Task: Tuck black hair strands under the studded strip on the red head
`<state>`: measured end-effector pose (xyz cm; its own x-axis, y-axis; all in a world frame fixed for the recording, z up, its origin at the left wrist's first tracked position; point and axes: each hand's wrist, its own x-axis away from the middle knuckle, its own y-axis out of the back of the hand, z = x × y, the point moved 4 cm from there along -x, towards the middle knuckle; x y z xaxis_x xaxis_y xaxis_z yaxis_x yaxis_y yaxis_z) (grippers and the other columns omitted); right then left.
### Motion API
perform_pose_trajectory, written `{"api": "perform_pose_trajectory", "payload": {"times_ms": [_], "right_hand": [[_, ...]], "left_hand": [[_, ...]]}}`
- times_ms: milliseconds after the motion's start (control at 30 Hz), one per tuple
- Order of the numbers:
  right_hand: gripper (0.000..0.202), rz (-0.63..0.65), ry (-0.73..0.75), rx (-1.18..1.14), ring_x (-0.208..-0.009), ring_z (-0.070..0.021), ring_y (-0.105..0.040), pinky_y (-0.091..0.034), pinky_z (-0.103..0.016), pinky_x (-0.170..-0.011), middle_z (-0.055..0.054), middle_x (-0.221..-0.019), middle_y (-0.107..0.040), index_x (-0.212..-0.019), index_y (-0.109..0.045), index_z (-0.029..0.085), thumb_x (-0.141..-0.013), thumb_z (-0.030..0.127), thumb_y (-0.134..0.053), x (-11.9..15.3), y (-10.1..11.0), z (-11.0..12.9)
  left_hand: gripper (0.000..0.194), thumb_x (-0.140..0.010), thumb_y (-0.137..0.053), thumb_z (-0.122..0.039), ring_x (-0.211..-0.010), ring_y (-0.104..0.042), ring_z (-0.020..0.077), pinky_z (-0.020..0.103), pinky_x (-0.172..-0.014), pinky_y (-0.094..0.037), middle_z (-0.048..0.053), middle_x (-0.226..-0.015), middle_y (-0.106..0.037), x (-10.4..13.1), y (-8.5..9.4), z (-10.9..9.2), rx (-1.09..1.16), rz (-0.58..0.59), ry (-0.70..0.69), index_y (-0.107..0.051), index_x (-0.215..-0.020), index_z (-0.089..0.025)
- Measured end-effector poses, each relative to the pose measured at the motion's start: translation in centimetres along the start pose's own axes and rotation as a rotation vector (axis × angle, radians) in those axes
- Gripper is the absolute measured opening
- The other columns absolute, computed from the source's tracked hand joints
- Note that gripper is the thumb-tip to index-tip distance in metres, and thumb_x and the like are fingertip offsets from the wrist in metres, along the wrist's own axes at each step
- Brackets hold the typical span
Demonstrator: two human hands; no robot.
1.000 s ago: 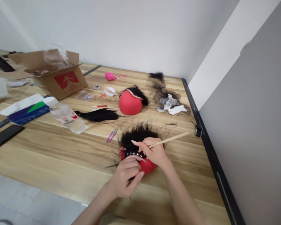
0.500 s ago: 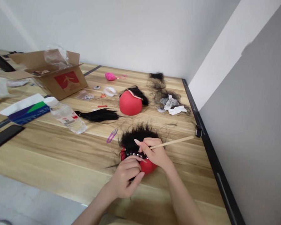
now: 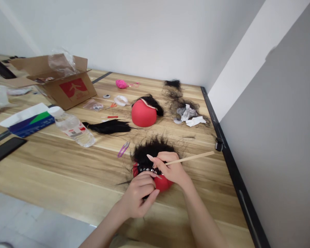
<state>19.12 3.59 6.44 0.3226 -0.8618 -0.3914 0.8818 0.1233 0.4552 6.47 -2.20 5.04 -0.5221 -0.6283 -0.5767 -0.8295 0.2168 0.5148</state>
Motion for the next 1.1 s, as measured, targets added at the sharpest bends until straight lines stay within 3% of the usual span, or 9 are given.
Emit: {"api": "perform_pose_trajectory", "payload": {"times_ms": [1100], "right_hand": [[0.039,0.006,-0.024,0.021,-0.053,-0.0111,-0.053,-0.04,-0.024,-0.057,-0.001,-0.056,-0.06,-0.057,-0.06,0.016,-0.092,0.031,-0.052,0.07,-0.17,-0.45]], "left_hand": [[0.027,-0.088,-0.043,-0.012,-0.068,-0.053,0.0146,0.036,-0.082,-0.051,0.002,-0.06,-0.055,0.02,-0.07,0.05,-0.007,0.013,0.008,-0.051,-0.063,-0.016]]}}
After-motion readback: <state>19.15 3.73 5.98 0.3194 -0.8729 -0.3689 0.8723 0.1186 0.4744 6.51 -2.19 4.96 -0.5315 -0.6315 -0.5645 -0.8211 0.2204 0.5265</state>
